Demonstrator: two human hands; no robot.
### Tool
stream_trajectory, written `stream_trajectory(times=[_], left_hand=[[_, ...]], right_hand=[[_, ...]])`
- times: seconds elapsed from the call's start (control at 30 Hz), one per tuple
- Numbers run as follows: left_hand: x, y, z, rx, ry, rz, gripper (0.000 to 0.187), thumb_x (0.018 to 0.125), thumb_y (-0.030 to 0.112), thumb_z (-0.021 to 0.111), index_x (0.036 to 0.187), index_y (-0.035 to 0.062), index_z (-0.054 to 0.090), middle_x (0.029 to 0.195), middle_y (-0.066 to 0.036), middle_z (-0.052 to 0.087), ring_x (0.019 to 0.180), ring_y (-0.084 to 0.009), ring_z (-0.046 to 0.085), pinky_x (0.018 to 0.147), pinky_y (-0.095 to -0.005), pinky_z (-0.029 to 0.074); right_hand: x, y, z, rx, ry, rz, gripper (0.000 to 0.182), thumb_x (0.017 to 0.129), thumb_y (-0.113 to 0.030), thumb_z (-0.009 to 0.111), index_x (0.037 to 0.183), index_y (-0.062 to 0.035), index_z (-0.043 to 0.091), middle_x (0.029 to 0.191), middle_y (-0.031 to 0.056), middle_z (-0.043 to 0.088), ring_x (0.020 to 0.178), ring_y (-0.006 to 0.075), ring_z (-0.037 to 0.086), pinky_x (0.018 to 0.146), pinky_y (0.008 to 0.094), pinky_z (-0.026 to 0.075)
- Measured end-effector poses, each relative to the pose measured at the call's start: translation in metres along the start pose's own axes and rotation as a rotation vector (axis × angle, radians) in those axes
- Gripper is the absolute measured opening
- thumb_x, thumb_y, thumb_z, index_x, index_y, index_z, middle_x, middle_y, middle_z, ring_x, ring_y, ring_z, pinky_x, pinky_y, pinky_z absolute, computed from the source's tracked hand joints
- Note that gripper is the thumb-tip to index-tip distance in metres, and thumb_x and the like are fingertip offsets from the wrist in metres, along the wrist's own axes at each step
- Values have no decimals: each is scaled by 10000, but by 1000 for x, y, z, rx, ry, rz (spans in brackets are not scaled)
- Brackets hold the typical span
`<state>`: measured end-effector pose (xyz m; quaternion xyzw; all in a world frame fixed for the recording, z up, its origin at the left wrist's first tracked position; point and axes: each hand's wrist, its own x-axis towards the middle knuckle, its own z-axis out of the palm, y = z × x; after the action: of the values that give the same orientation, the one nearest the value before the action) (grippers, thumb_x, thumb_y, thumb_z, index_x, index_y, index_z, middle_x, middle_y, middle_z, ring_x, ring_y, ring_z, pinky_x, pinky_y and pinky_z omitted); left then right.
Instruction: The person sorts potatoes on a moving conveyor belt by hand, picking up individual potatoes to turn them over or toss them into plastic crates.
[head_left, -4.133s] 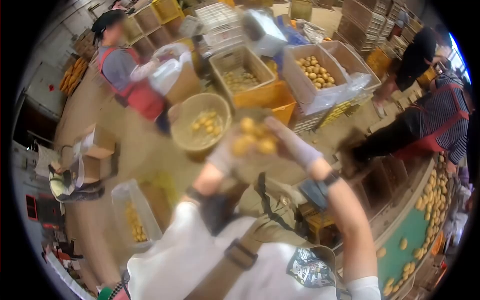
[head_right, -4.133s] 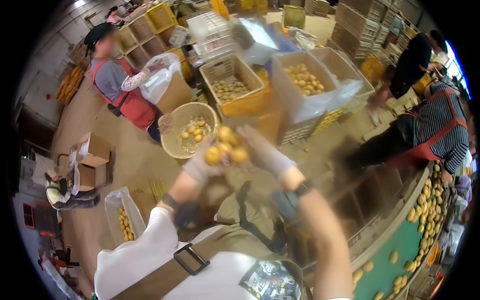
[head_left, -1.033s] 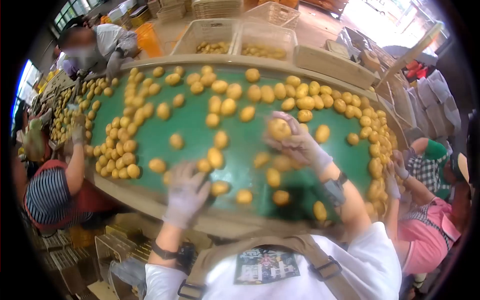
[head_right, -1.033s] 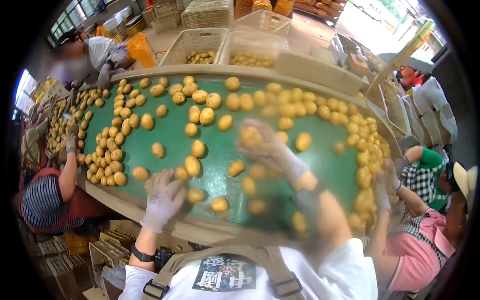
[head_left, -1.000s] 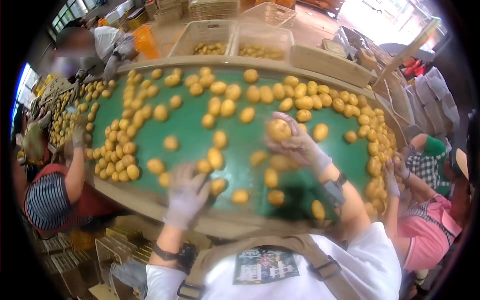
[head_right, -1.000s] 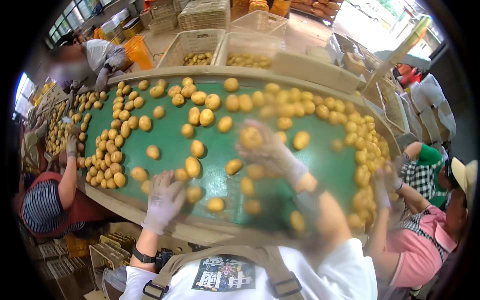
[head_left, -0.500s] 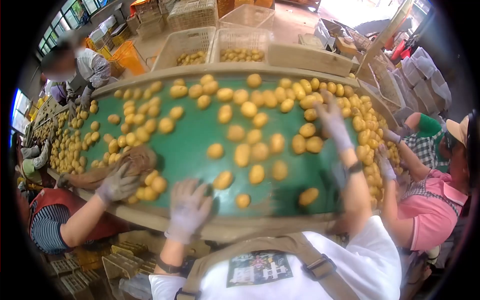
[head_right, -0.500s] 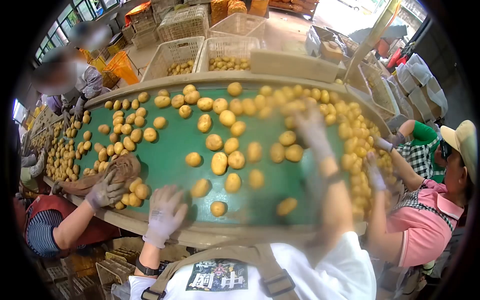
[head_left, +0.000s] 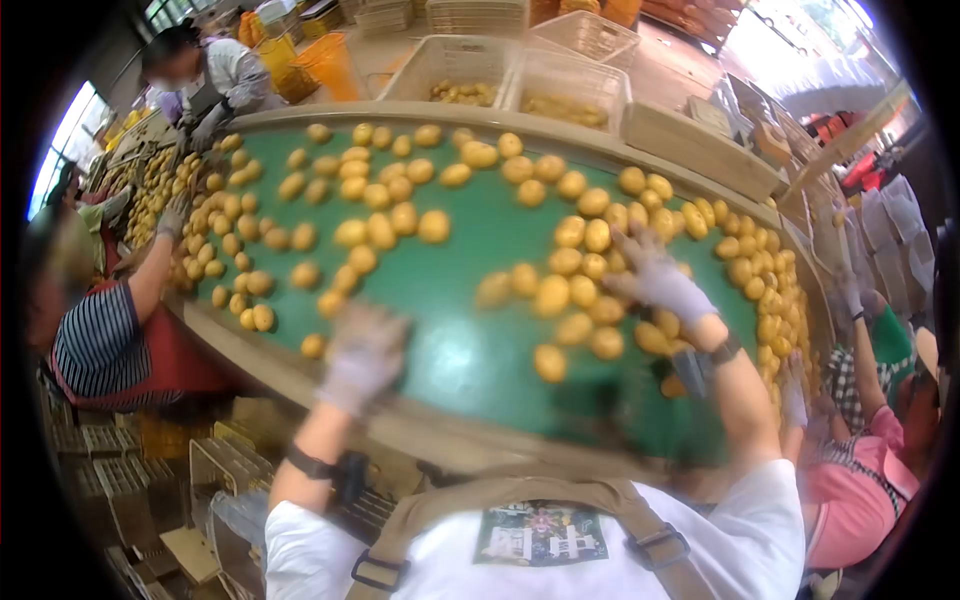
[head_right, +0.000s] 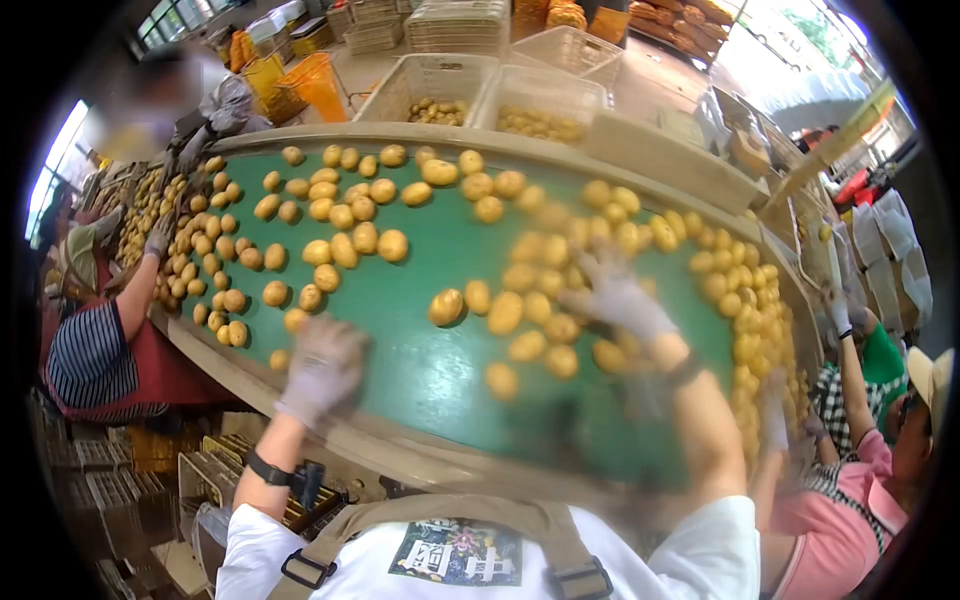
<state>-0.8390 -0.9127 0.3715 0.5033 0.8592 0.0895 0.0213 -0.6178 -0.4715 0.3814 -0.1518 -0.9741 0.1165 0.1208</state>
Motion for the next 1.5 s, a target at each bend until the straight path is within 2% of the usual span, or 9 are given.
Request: stream_trajectory(times=[0.13,0.3,0.4,0.5,0.7,0.8,1.17,1.37,1.5], left_hand=[[-18,-53,-32,448,107,-440,477,853,203,685,1324,146,636,1328,-159,591,1326,-374,496,1134,-552,353],[-1,-5,-50,140,145,-156,485,871,234,679,1338,115,624,1359,-160,593,1343,-380,490,1157,-551,336],[-6,32,-36,-29,104,19,448,889,239,660,1316,105,635,1328,-160,613,1315,-377,519,1152,-540,351],[-22,51,-31,-149,16,9,396,901,229,647,1273,95,655,1299,-156,630,1280,-369,551,1143,-523,371],[-52,53,-31,-200,39,43,265,893,233,649,1104,80,700,1211,-138,665,1174,-342,605,1075,-495,430],[-62,51,-31,-263,101,92,205,886,233,649,1016,89,713,1136,-111,686,1109,-320,628,1040,-487,448],[-64,54,-17,-314,165,69,144,819,203,666,922,103,681,937,-86,639,920,-303,617,939,-464,477],[-59,70,-33,-346,161,69,215,858,178,674,1050,92,717,1085,-109,693,1065,-324,634,1039,-479,462],[-62,67,-35,-358,81,-4,290,867,187,685,1138,88,715,1146,-127,696,1130,-343,623,1091,-493,429]], right_hand=[[25,-2,-38,548,-294,313,639,970,-418,648,1467,-32,535,1511,211,520,1368,423,504,1122,458,426],[8,-44,-7,-298,-64,4,468,981,-382,626,1363,-111,617,1547,210,476,1483,466,323,1171,638,292],[-5,-64,-7,-44,-145,-190,359,975,-300,640,1289,-128,658,1560,211,460,1499,478,280,1170,675,265],[-10,-89,-36,31,-275,-363,315,950,-239,673,1235,-104,677,1532,190,489,1472,461,331,1180,606,304],[-13,-104,-53,8,-206,-291,289,918,-188,685,1170,-47,686,1244,160,662,1198,410,571,1055,461,450],[-4,-120,-40,200,-144,19,281,911,-191,685,1146,-38,695,1136,178,689,1057,402,624,936,466,497],[-13,-151,-33,248,-110,-68,273,871,-208,703,1097,-55,708,946,135,682,879,366,654,772,468,523],[-14,-125,-43,319,-70,28,272,871,-199,682,1105,-63,703,992,138,695,932,353,671,788,446,543],[-49,-39,-50,-90,248,56,341,877,-236,685,1167,-58,682,1218,222,649,1124,408,622,919,477,524]])
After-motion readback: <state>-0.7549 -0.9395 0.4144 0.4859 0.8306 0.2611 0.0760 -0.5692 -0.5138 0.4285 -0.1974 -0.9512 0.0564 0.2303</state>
